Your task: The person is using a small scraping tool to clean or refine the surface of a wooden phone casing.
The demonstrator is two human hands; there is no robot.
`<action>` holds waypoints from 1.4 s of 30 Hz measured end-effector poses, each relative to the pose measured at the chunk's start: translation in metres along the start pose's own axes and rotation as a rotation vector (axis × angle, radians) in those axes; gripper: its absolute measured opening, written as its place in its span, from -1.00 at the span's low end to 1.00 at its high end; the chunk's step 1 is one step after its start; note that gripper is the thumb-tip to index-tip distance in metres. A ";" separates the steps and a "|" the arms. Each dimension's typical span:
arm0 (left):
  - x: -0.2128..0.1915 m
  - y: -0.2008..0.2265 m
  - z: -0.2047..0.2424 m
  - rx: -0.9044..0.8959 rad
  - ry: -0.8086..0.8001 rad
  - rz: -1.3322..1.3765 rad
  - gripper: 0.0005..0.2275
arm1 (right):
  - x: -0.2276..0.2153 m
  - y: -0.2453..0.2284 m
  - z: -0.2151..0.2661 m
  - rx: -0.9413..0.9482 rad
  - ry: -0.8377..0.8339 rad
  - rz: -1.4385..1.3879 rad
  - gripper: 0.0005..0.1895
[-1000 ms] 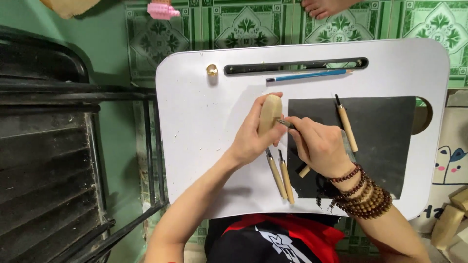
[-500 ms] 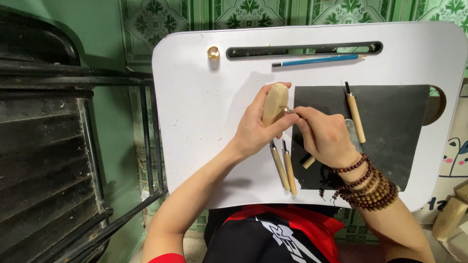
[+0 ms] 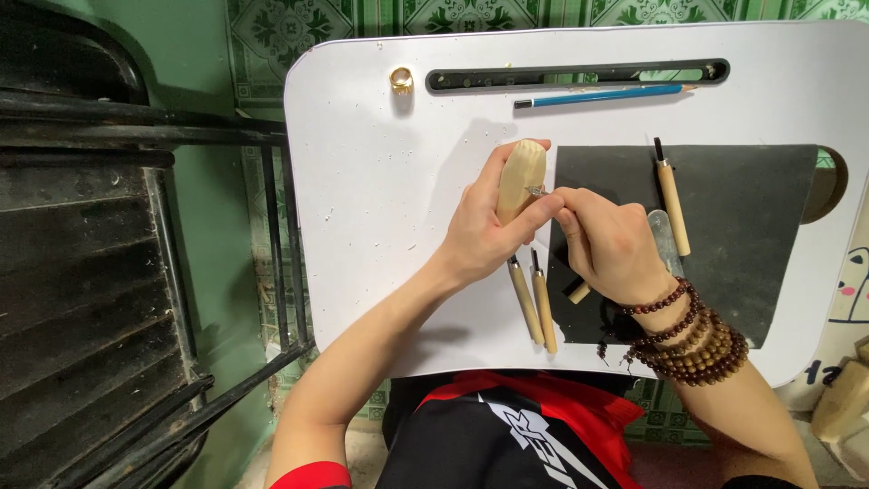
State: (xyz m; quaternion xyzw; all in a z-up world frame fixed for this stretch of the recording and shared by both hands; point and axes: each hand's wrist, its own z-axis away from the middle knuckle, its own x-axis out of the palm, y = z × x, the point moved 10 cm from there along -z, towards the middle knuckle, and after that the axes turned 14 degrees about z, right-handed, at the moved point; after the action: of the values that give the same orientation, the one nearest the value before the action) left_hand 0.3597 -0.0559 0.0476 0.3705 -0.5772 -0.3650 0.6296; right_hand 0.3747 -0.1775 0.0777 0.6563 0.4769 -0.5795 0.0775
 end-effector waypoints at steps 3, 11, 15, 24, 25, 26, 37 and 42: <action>0.000 -0.001 0.000 0.005 0.001 -0.008 -0.58 | 0.000 -0.003 0.001 0.001 0.016 0.045 -0.83; 0.003 0.001 0.002 -0.008 0.008 -0.004 -0.58 | -0.003 -0.004 0.004 0.018 0.067 0.099 -0.85; 0.004 0.005 0.001 -0.010 0.018 -0.010 -0.59 | -0.003 -0.005 0.006 0.006 0.097 0.144 -0.86; 0.001 -0.007 0.004 -0.045 0.066 0.015 -0.64 | -0.010 -0.014 0.000 -0.002 0.132 0.142 -0.86; 0.001 -0.007 0.003 -0.046 0.067 0.015 -0.64 | -0.009 -0.012 0.000 -0.001 0.131 0.141 -0.86; 0.001 -0.007 0.003 -0.049 0.067 0.022 -0.65 | -0.008 -0.012 0.001 0.001 0.133 0.142 -0.85; 0.003 -0.012 -0.003 -0.106 -0.018 0.175 -0.60 | -0.008 0.025 0.012 0.164 0.190 -0.059 -0.75; -0.003 -0.024 -0.005 -0.134 -0.036 0.340 -0.45 | -0.007 0.016 0.009 0.133 0.136 -0.036 -0.84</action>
State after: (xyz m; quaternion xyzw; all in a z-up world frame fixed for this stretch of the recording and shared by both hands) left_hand 0.3637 -0.0643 0.0244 0.2183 -0.6173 -0.2974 0.6949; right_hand 0.3814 -0.1954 0.0732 0.6891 0.4530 -0.5656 -0.0092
